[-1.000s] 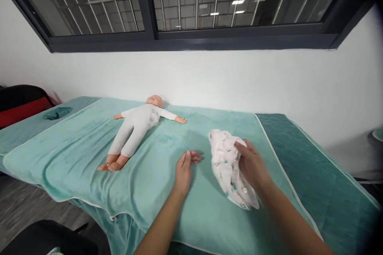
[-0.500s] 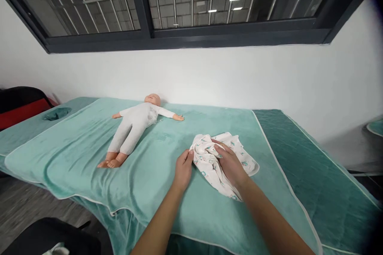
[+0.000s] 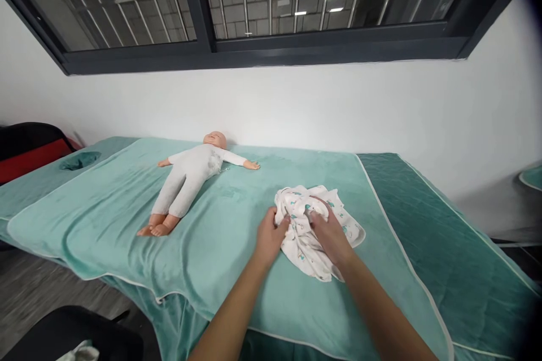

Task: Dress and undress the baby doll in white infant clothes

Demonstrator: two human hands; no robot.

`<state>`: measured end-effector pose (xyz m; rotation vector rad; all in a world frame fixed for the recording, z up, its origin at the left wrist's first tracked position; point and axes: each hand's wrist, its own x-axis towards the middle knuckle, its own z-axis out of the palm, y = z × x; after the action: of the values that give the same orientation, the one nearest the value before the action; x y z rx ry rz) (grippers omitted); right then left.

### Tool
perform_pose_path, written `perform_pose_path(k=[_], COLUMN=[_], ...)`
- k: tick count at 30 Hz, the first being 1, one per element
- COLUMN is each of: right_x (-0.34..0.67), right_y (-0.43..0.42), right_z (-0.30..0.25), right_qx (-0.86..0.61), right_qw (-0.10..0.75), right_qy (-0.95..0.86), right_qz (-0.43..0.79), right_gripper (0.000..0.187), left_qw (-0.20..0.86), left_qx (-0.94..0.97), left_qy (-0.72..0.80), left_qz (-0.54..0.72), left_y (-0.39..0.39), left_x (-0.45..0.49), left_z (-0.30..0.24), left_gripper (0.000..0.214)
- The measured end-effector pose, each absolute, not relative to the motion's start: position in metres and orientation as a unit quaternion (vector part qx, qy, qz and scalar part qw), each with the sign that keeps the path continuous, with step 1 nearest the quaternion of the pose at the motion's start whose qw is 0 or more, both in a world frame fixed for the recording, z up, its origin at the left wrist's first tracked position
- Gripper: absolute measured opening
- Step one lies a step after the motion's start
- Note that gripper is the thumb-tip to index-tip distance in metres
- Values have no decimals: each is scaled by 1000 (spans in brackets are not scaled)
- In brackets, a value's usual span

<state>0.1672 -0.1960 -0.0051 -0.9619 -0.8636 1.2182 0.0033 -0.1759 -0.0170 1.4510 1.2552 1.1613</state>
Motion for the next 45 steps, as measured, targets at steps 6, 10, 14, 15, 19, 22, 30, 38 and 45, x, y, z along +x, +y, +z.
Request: perform_pose_path(k=[6,10,14,15,19,22,30,38,45], right_x=[148,159,179,184,189,182,162,158,162], right_y=[-202,-201,-201,-201,-203,-203,-213,-225,-233], right_z=[5,-5,-20,-22,-27,-25,-14,-28,-18], right_qx=[-457,-396,-343,-340,-342,-348,-467,-497,-608], right_qw=[597,676,710,709,685,684,711,614,587], right_qy=[-469,-331,-215,-205,-223,-250,-372,-586,-484], right_qz=[464,526,577,583,603,591,372,179,227], right_gripper=[55,48,43,42,45,49,47,71,54], left_qw=[459,464,457,455,421,392,420,444,395], left_qx=[629,541,476,485,589,640,632,617,616], left_qy=[419,471,499,503,504,498,483,458,490], left_qz=[467,519,562,552,472,434,437,460,474], left_y=[-181,-181,-180,-180,-183,-183,-182,-182,-181], left_x=[23,17,14,15,21,24,21,21,21], left_z=[-13,-14,-15,-16,-16,-17,-20,-17,-18], left_gripper=[20,34,35,34,21,15,22,21,21])
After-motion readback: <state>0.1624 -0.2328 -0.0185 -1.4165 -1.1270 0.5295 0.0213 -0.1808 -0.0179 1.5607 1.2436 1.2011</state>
